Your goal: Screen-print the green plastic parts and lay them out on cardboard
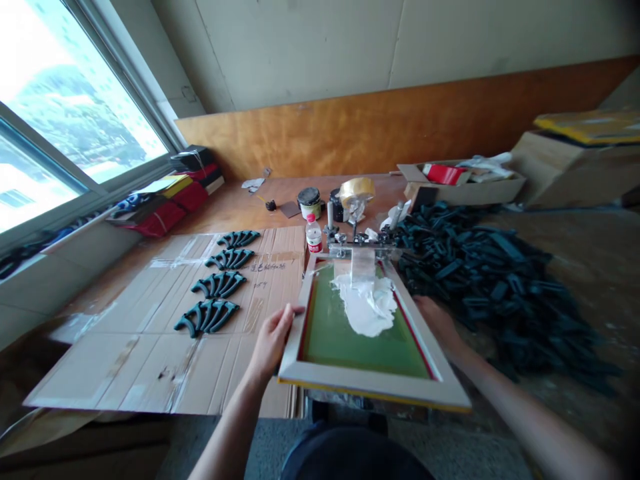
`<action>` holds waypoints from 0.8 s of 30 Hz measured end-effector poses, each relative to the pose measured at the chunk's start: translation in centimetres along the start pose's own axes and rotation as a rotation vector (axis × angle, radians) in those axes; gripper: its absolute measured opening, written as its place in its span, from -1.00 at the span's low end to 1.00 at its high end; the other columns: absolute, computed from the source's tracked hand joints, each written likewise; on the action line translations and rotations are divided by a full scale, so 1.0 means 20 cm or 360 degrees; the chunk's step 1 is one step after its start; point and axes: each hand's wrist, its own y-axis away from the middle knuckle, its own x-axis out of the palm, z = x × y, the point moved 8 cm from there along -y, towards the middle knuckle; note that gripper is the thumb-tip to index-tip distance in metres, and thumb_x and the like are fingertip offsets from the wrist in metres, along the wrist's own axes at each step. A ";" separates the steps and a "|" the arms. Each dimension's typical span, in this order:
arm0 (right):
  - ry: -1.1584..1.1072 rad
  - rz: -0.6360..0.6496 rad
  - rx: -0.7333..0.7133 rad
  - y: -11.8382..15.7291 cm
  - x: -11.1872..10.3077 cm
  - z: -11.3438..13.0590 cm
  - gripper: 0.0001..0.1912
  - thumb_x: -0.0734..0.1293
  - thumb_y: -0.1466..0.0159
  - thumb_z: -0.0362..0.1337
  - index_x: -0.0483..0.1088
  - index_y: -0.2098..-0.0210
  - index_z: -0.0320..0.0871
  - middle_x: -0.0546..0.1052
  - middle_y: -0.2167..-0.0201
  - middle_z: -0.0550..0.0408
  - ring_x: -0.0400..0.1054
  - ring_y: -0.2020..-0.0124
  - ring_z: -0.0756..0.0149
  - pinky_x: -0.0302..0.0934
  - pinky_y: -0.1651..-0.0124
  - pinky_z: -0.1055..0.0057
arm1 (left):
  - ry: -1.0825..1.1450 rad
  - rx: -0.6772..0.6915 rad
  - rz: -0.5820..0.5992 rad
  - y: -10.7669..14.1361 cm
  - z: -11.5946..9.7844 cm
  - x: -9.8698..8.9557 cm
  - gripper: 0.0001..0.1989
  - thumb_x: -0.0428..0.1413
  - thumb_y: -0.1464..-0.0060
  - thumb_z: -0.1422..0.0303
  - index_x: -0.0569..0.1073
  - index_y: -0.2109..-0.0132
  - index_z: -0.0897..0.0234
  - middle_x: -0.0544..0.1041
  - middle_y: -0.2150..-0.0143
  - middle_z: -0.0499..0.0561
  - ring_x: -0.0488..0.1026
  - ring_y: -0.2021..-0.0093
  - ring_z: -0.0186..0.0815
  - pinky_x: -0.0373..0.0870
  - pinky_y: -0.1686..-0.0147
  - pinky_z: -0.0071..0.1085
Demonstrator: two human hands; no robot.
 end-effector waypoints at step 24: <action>-0.0127 0.0131 -0.0849 -0.02 -0.03 0.58 -0.77 0.20 -0.18 -0.51 0.45 0.31 -0.16 0.51 0.34 0.02 0.32 0.21 0.21 0.18 0.14 0.30 | -0.0355 -0.0143 0.0018 -0.09 0.60 0.02 -0.37 0.07 -0.08 0.07 0.30 -0.23 0.27 0.48 0.45 -0.06 0.41 0.43 -0.33 0.29 0.44 -0.47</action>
